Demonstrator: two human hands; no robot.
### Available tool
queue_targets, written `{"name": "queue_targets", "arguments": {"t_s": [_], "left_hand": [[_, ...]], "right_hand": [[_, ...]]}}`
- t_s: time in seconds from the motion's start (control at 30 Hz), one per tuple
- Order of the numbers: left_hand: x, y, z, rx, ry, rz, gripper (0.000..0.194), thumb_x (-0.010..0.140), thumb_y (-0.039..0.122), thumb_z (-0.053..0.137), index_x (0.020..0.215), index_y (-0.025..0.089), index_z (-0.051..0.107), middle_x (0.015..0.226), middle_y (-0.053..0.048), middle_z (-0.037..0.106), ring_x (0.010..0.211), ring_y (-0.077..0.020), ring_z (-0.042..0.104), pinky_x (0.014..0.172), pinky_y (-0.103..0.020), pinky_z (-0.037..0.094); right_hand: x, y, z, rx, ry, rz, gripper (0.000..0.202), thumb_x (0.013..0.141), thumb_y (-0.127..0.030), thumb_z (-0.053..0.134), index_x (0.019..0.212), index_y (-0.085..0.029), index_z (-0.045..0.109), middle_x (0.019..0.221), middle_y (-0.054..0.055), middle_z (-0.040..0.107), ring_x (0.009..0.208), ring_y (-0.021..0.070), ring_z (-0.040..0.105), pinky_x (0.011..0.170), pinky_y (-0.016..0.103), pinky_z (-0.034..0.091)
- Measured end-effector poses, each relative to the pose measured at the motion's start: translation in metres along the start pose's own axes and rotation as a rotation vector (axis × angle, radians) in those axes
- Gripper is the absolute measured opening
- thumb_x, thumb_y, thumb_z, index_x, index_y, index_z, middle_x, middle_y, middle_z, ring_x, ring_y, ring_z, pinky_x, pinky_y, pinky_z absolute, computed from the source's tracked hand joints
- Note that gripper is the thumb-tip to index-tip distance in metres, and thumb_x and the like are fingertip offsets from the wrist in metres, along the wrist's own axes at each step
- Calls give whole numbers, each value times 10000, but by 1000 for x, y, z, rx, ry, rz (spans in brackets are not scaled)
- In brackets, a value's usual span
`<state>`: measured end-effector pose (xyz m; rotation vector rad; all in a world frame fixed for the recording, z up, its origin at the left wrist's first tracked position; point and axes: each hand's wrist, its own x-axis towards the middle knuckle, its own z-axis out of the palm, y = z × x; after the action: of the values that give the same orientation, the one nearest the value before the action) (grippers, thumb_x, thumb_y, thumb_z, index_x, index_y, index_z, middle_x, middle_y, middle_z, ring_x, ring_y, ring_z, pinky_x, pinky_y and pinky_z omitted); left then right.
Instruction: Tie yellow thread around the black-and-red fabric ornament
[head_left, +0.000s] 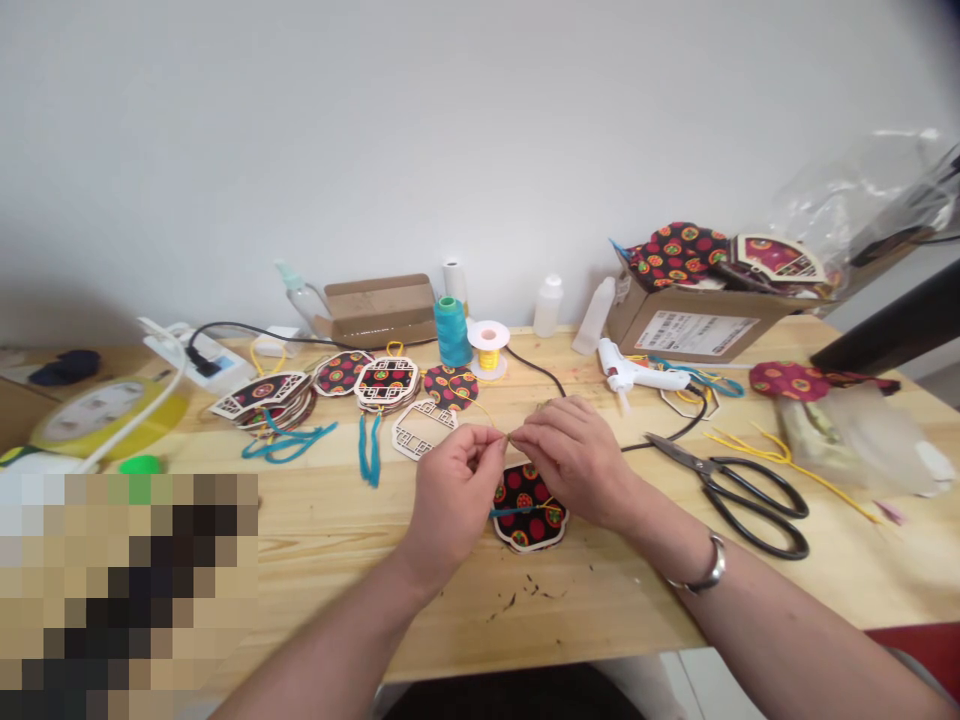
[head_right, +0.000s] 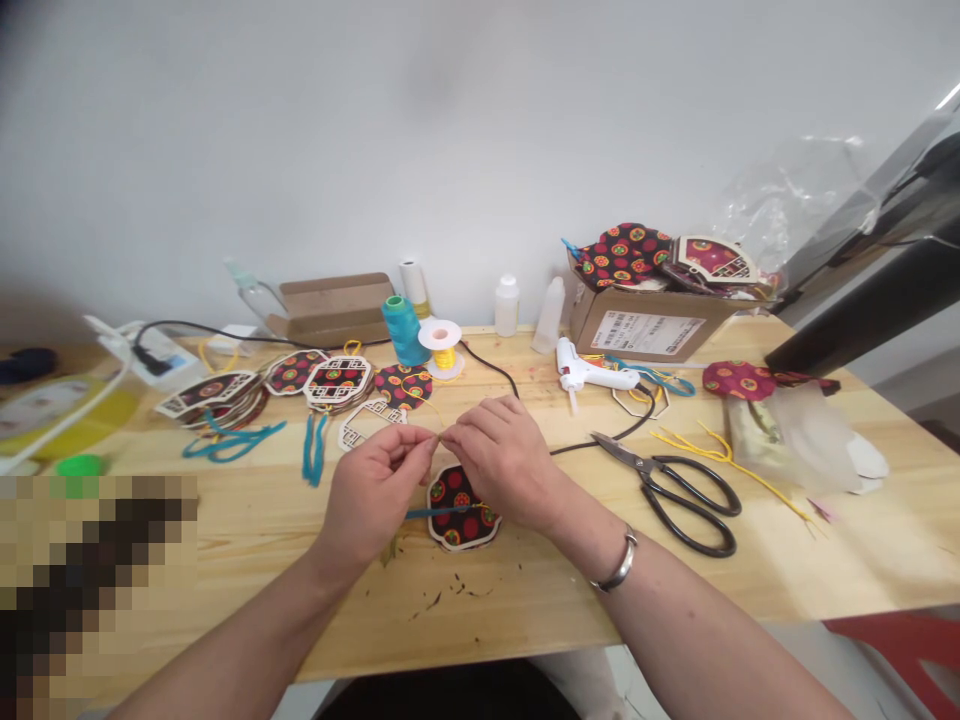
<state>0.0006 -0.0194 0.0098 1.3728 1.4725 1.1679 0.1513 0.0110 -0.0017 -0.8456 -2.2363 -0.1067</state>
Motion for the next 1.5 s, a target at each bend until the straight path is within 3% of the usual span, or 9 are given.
{"name": "queue_targets", "arguments": {"t_s": [0.43,0.77,0.87,1.07,1.23,1.5], "left_hand": [[2,-1,-1,18,-9,-7,116,747,265,580,709,162,617,551,35,576,509,-91,500,497,-186,399],[5,-2,-4,-119,-58,-147,139,755,288,597,717,154,596,485,73,502,443,-53,427,455,-165,342],[7,-5,-5,-136,-64,-149,140,757,289,600,741,150,606,493,71,508,457,-53,439,466,-164,344],[6,-2,-4,-105,-32,-133,135,757,277,599,728,145,607,491,65,513,477,-62,464,492,-169,373],[4,2,-3,-75,-28,-110,124,748,262,594,714,144,614,481,64,510,468,-66,460,478,-170,375],[3,2,-3,-50,-27,-107,128,743,269,594,728,145,622,482,64,516,460,-68,459,460,-169,374]], "right_hand": [[-1,-1,0,3,-64,-8,152,872,-168,482,821,-145,623,756,59,635,723,164,508,663,321,361],[2,-1,1,480,-14,340,120,813,-113,533,730,-149,612,714,41,628,679,127,560,639,254,439],[3,-2,0,531,-24,398,130,819,-127,537,718,-153,613,702,38,630,667,123,565,638,250,451],[-1,-1,-1,345,91,264,68,816,-164,566,787,-154,627,764,55,642,720,147,571,662,285,444],[-2,0,1,179,38,113,76,836,-187,557,821,-162,627,782,52,650,730,160,555,660,312,402],[-3,3,3,115,-1,80,100,856,-188,530,828,-162,622,776,47,649,728,158,544,662,310,379]]}}
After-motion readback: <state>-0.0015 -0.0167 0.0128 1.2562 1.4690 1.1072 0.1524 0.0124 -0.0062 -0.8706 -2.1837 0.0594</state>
